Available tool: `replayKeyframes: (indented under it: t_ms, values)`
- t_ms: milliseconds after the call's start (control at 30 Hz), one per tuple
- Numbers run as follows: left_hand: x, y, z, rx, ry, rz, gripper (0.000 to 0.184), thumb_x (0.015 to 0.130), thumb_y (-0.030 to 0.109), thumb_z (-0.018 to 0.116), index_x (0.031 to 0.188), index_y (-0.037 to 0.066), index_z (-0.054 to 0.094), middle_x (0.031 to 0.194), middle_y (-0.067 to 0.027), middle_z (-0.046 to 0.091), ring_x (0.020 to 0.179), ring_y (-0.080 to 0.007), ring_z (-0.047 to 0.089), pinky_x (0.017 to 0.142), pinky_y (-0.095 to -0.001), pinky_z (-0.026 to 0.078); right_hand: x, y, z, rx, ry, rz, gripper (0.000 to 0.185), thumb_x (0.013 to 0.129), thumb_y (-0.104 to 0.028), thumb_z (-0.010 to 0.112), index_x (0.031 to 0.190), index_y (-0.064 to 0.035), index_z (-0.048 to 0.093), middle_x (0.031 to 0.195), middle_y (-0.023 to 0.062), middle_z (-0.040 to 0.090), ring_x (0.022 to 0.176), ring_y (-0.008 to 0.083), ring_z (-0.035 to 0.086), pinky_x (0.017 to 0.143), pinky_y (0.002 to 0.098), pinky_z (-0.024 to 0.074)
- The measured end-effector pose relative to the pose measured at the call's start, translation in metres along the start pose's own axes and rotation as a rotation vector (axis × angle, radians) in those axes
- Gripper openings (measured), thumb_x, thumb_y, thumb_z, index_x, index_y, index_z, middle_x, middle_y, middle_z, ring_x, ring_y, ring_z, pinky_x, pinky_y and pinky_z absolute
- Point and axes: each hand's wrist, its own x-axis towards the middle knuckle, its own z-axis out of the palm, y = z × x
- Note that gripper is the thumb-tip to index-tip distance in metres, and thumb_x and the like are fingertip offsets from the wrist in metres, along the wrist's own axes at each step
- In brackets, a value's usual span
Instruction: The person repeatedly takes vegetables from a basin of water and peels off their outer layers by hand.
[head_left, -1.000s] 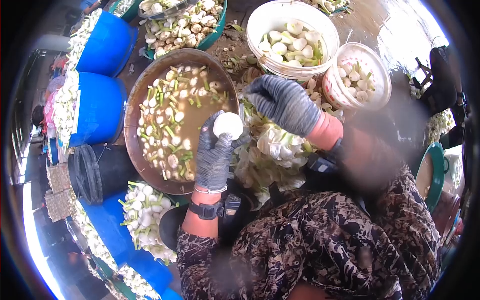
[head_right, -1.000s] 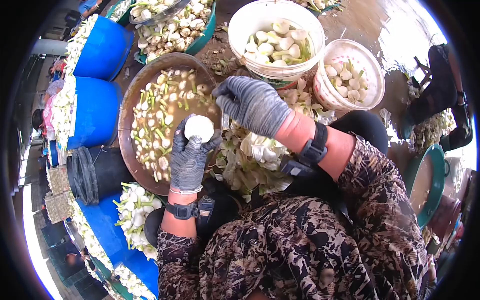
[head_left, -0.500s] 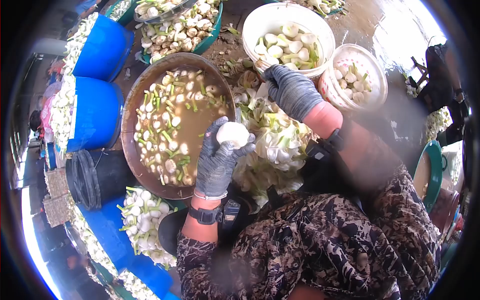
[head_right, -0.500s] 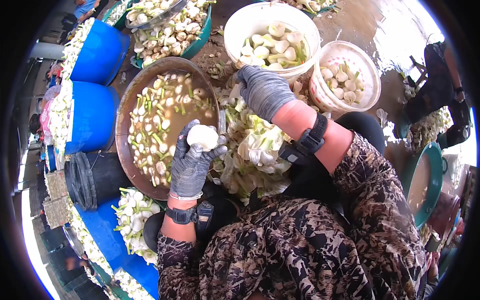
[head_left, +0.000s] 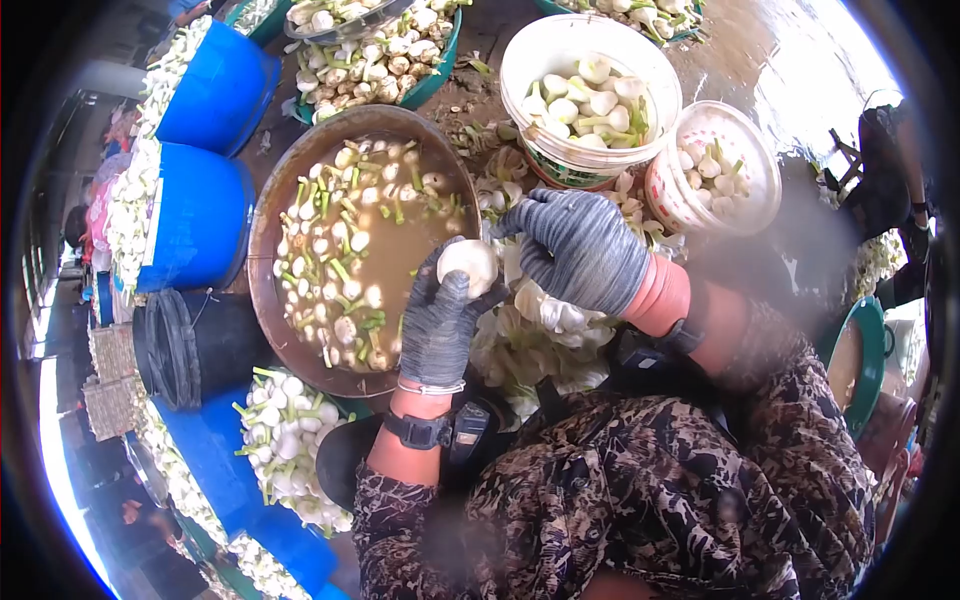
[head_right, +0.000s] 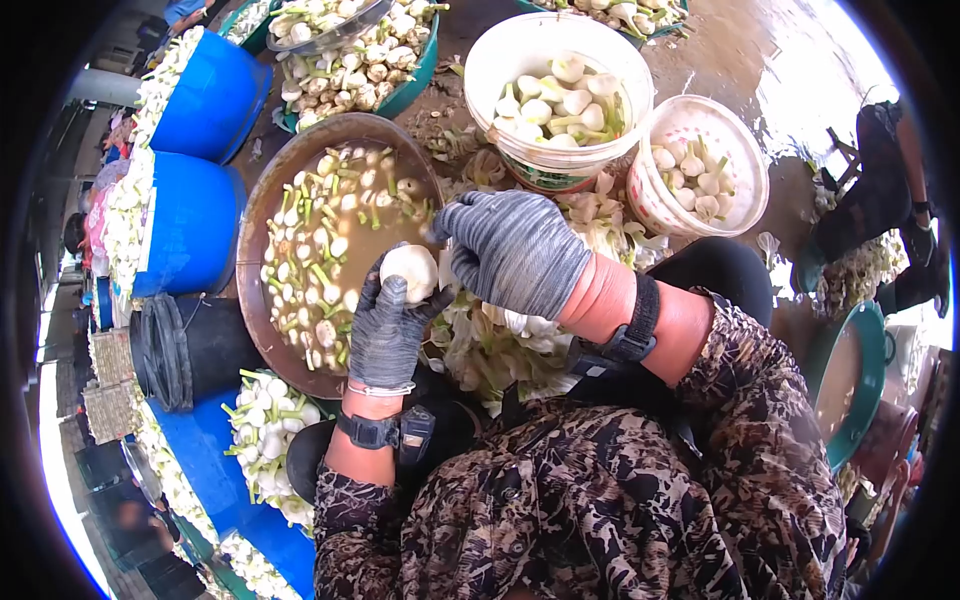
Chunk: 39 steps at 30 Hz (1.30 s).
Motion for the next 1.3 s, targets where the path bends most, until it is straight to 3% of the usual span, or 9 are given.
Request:
replayKeyframes:
  t_ms: [133,267,500,600,733,900,1067,1133,1300]
  values:
    - [0.002,-0.002,-0.004,0.020,0.061,-0.040,0.053,0.091,0.030,0.067,0.131,0.002,0.048,0.118,-0.0125,0.055,0.102,-0.0276,0.062,0.085,-0.0401,0.058,0.000,0.004,0.004,-0.023,-0.035,0.082,0.011,0.082,-0.017,0.064,0.083,-0.0072,0.060,0.075,0.0129,0.060,0.073,0.0350,0.062,0.065,0.0443,0.0504]
    - [0.001,0.001,0.000,0.037,0.087,-0.070,0.051,0.092,0.031,0.065,0.131,0.002,0.048,0.119,-0.0133,0.056,0.102,-0.0277,0.063,0.084,-0.0383,0.059,0.002,0.005,0.009,-0.072,-0.014,-0.109,0.015,0.084,-0.022,0.065,0.087,-0.0083,0.064,0.082,0.0100,0.062,0.079,0.0301,0.063,0.069,0.0422,0.0503]
    - [0.004,-0.002,-0.005,0.202,0.025,-0.061,0.050,0.095,0.033,0.061,0.132,0.001,0.050,0.118,-0.0117,0.059,0.101,-0.0226,0.063,0.083,-0.0326,0.057,0.000,0.004,0.016,-0.220,-0.058,-0.156,0.023,0.074,-0.024,0.070,0.091,-0.0091,0.064,0.080,0.0101,0.060,0.077,0.0303,0.062,0.069,0.0411,0.0501]
    - [0.003,0.003,-0.006,0.374,-0.041,-0.054,0.050,0.095,0.033,0.060,0.133,0.001,0.052,0.117,-0.0104,0.061,0.100,-0.0197,0.063,0.083,-0.0294,0.055,0.001,0.002,0.014,-0.134,-0.054,-0.065,0.022,0.071,-0.021,0.071,0.089,-0.0092,0.063,0.078,0.0112,0.060,0.075,0.0317,0.062,0.067,0.0419,0.0500]
    - [-0.002,0.015,0.006,0.523,-0.116,-0.068,0.051,0.096,0.034,0.059,0.134,0.001,0.051,0.116,-0.0098,0.061,0.098,-0.0188,0.063,0.083,-0.0292,0.055,0.007,0.014,0.018,0.273,0.016,0.196,0.013,0.081,-0.017,0.068,0.084,-0.0054,0.063,0.076,0.0160,0.064,0.073,0.0353,0.064,0.066,0.0423,0.0508]
    - [0.001,0.004,-0.002,0.003,-0.101,-0.091,0.054,0.095,0.038,0.061,0.134,0.003,0.048,0.112,-0.0110,0.059,0.093,-0.0238,0.064,0.078,-0.0380,0.059,0.006,0.019,0.006,0.394,0.068,0.157,0.017,0.086,-0.020,0.068,0.089,-0.0037,0.065,0.079,0.0154,0.065,0.073,0.0340,0.064,0.067,0.0386,0.0524]
    - [0.001,-0.004,-0.004,-0.064,-0.041,-0.155,0.045,0.099,0.041,0.052,0.132,0.010,0.050,0.111,-0.0050,0.060,0.089,-0.0176,0.062,0.076,-0.0337,0.057,-0.004,0.007,0.008,0.196,0.000,-0.057,0.016,0.083,-0.020,0.069,0.090,-0.0064,0.065,0.080,0.0120,0.064,0.075,0.0334,0.063,0.066,0.0410,0.0514]
    - [0.000,-0.003,-0.001,-0.320,-0.110,-0.289,0.043,0.099,0.039,0.052,0.132,0.011,0.051,0.112,-0.0041,0.060,0.090,-0.0171,0.061,0.076,-0.0332,0.056,-0.004,0.002,0.009,0.112,-0.003,-0.059,0.017,0.082,-0.021,0.069,0.089,-0.0065,0.064,0.079,0.0116,0.063,0.074,0.0333,0.063,0.066,0.0414,0.0511]
    - [0.004,-0.018,-0.015,0.608,-0.116,0.055,0.046,0.098,0.043,0.053,0.131,0.012,0.051,0.110,-0.0027,0.060,0.091,-0.0165,0.060,0.076,-0.0327,0.055,-0.001,-0.004,0.006,-0.050,-0.067,-0.071,0.018,0.081,-0.022,0.069,0.087,-0.0066,0.064,0.078,0.0120,0.063,0.075,0.0338,0.064,0.065,0.0418,0.0511]
